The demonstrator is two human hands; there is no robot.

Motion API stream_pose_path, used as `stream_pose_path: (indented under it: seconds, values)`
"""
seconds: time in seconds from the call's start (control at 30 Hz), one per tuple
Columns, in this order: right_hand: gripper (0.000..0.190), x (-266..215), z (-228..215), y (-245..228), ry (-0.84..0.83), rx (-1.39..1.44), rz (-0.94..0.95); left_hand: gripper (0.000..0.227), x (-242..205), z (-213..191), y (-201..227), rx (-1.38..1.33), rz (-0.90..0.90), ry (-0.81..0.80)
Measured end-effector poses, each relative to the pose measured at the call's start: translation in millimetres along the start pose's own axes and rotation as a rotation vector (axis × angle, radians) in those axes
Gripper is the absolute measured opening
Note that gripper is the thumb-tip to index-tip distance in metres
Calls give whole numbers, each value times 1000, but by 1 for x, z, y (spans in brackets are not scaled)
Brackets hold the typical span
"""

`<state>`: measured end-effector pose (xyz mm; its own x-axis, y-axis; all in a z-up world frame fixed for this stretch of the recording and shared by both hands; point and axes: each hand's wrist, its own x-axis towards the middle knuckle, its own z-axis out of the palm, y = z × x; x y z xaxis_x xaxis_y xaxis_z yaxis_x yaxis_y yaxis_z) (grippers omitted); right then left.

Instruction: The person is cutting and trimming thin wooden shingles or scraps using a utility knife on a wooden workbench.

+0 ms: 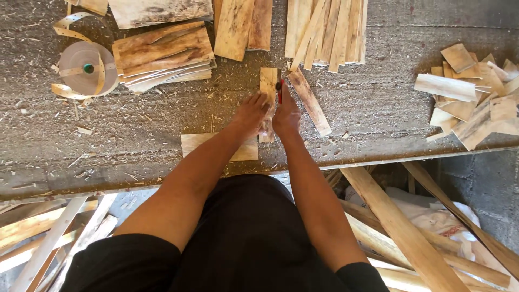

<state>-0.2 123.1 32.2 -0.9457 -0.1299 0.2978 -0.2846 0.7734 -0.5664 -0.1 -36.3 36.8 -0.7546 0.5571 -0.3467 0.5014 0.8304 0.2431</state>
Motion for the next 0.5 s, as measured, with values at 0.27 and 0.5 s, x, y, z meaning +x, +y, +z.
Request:
stream_pose_path:
  seconds: [0.27,0.5]
  values:
    - [86,13,24,6,-278,-190,350,97,1,3,-3,10,22,-9]
    - [82,23,18,-11,-432,-216,523,106,4,3,-3,96,30,-113]
